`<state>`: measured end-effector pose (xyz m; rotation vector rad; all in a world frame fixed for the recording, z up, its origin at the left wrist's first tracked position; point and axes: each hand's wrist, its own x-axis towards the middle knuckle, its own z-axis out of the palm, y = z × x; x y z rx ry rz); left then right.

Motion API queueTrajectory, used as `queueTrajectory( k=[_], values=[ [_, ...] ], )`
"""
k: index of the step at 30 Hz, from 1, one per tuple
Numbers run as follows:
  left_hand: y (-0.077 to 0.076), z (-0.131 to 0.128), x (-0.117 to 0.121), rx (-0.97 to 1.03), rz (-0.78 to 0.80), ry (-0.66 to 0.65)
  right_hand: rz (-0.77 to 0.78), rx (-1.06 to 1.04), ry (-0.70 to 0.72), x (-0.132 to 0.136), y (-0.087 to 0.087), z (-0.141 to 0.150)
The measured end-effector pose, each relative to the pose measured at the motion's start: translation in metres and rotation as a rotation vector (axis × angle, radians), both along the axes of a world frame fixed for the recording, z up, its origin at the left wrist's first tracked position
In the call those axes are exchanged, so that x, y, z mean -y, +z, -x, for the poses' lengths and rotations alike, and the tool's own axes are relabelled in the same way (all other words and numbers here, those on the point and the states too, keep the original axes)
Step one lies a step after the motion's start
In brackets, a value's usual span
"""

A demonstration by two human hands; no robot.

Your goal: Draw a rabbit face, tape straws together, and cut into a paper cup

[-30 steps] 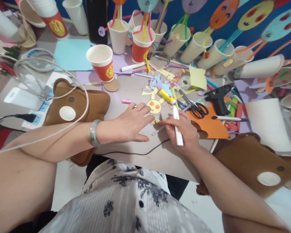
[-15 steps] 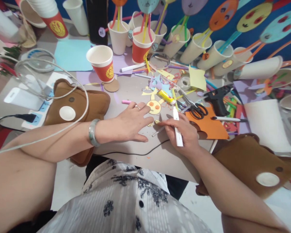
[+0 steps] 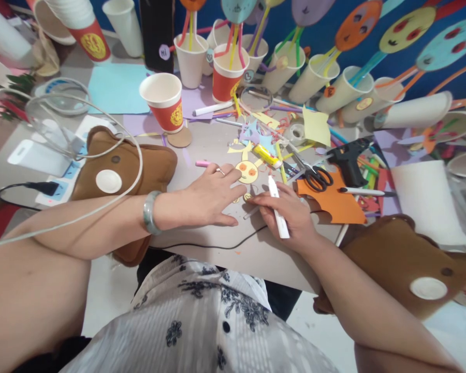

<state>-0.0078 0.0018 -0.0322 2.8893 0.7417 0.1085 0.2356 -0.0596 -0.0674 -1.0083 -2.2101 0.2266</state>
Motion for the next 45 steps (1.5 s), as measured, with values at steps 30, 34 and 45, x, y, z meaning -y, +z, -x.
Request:
queueTrajectory(
  k=[30,34,45],
  values=[
    [0.005,0.001,-0.001,-0.027,0.030,-0.094,-0.084,-0.115,-0.229,0.009,0.002,0.002],
    [0.004,0.000,-0.001,-0.024,0.028,-0.098,-0.086,-0.125,-0.230,0.010,0.003,0.002],
    [0.001,0.000,-0.002,0.045,-0.008,-0.121,-0.049,-0.128,-0.290,0.014,0.007,0.002]
  ],
)
